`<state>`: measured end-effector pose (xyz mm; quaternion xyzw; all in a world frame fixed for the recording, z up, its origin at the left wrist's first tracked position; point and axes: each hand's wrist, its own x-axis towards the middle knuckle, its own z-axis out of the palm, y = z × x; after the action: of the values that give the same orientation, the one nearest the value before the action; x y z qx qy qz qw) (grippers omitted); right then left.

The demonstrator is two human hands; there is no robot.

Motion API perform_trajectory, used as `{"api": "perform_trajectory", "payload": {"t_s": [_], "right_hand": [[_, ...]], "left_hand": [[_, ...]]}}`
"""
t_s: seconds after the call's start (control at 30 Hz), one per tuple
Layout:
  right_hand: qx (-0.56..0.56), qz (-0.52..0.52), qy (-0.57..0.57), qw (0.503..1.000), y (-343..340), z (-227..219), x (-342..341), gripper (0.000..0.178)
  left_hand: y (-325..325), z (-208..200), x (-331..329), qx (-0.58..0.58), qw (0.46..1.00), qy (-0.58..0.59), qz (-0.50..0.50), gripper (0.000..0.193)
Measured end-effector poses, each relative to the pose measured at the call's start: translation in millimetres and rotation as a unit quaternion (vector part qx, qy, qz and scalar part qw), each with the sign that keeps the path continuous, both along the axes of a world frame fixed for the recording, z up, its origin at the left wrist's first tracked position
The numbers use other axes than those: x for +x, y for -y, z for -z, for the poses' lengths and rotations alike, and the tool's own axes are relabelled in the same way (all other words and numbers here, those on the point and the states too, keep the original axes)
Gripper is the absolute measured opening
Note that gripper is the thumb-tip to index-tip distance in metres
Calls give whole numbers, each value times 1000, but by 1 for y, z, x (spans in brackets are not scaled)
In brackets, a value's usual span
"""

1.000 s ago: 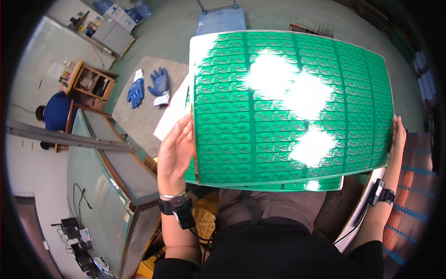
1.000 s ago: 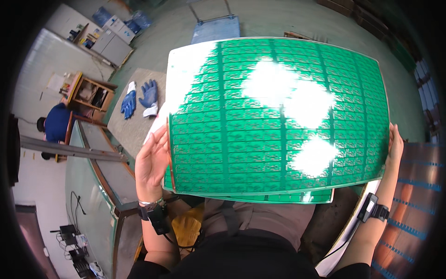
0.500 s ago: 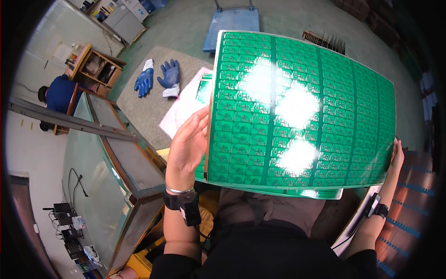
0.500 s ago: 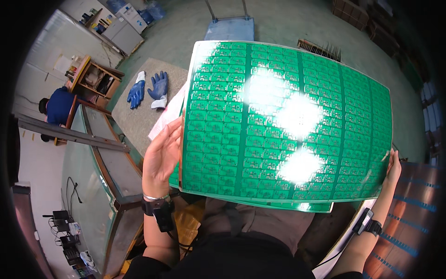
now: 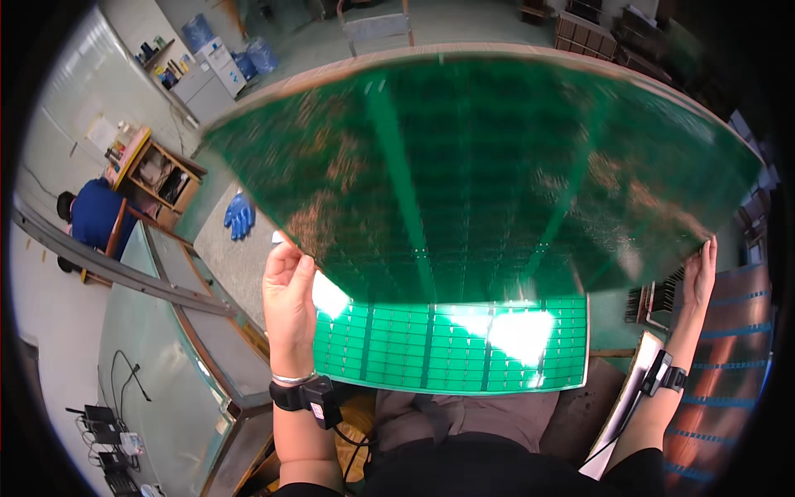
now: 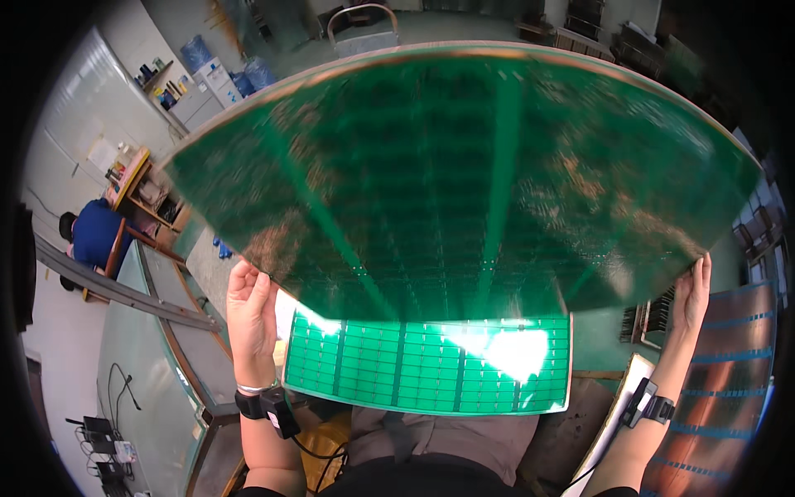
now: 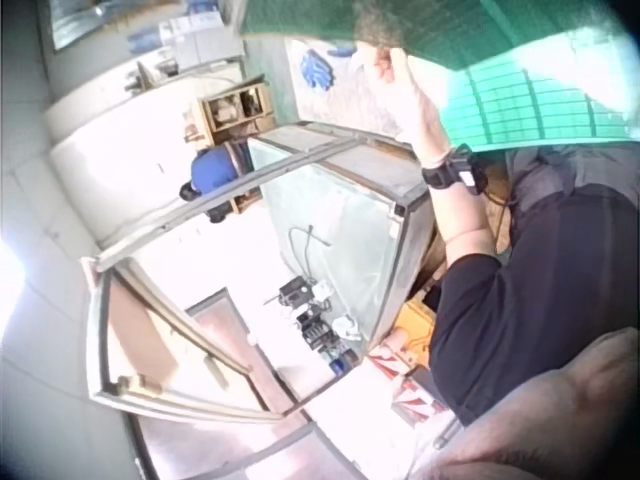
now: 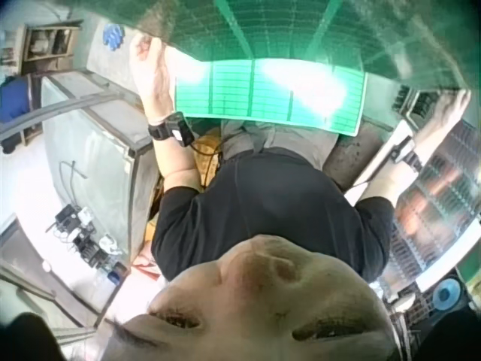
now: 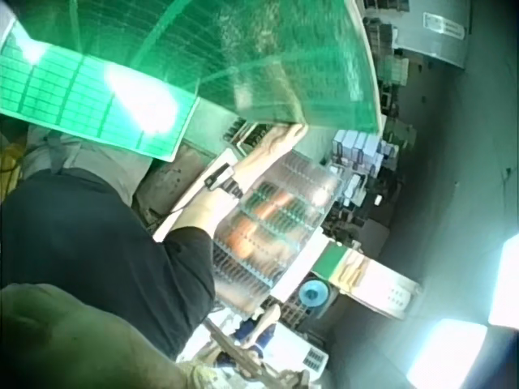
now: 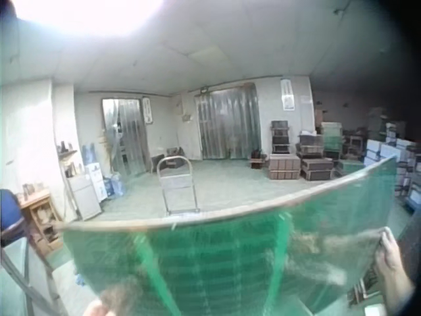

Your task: The recorder is inspecting large green circuit board panels and placing them into a vertical metal rack on a fabrication floor.

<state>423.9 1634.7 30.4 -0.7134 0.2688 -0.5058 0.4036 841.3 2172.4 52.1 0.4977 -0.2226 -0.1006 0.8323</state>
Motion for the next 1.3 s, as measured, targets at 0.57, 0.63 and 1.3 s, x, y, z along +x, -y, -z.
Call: {"api": "perform_trajectory", "payload": {"t_s": [0.57,0.63,1.3], "right_hand": [[354,-33,264,897,-55,16,62,42],[370,-38,288,882,-58,30,56,42],[423,-194,386,796,-131,102,-19,36]], "left_hand": [[27,-11,-54,6,942,-229,247,53],[37,-5,-61,6,931,-277,238,57],[32,28,-52,-12,960,-201,195,67]]}}
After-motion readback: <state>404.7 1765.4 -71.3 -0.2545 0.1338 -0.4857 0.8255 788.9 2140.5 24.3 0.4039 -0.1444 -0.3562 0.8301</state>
